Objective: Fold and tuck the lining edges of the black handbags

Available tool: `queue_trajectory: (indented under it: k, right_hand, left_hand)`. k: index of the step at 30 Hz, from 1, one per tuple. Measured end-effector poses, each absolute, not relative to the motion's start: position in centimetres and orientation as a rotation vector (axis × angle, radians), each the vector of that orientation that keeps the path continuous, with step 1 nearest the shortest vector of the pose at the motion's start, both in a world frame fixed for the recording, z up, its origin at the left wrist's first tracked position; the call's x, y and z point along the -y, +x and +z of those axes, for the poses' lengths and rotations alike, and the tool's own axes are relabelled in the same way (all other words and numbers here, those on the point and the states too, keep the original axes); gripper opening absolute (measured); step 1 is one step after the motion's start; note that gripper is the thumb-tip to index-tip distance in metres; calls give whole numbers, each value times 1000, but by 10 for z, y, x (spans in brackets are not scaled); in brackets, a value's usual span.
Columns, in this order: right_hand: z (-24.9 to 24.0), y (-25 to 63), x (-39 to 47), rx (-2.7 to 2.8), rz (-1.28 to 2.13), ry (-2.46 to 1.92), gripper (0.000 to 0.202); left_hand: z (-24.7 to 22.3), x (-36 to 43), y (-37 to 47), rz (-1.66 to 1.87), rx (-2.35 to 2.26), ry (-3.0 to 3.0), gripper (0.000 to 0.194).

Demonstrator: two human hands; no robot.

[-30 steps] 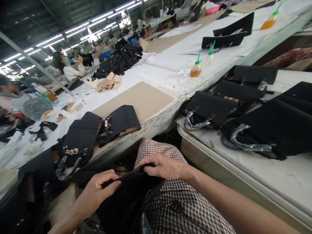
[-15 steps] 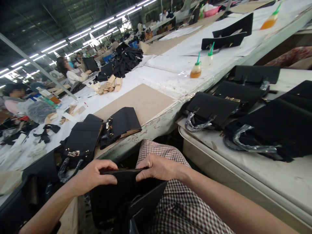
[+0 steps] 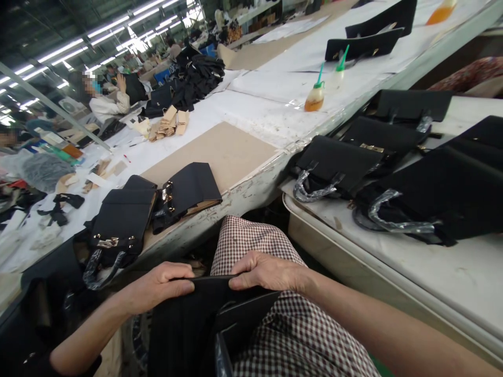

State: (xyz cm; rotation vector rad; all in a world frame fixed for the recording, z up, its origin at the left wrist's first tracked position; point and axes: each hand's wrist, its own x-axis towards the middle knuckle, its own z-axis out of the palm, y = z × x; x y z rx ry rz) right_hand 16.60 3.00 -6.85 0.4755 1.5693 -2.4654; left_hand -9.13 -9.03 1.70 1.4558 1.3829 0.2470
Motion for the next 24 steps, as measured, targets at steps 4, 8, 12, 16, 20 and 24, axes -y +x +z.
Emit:
queue_trajectory:
  k: [4, 8, 12, 16, 20, 24]
  right_hand:
    - [-63, 167, -27, -1885, -2356, 440, 24]
    - [-51, 164, -20, -2416, -2238, 554, 19]
    - [-49, 160, -13, -2575, -2147, 635, 10]
    - [-50, 155, -7, -2683, -2091, 642, 17]
    - [-51, 157, -4, -3014, -1802, 553, 13]
    - [-50, 161, -1, -3186, -1572, 530, 6]
  left_hand:
    - [16, 96, -93, 261, -1477, 1323, 22]
    - [26, 102, -92, 212, -1541, 1436, 17]
    - [34, 103, -78, 68, -1655, 1869, 12]
    - [28, 98, -54, 54, -1709, 1980, 19]
    - [18, 91, -37, 101, -1678, 1927, 14]
    - [18, 91, -32, 154, -1755, 1808, 8]
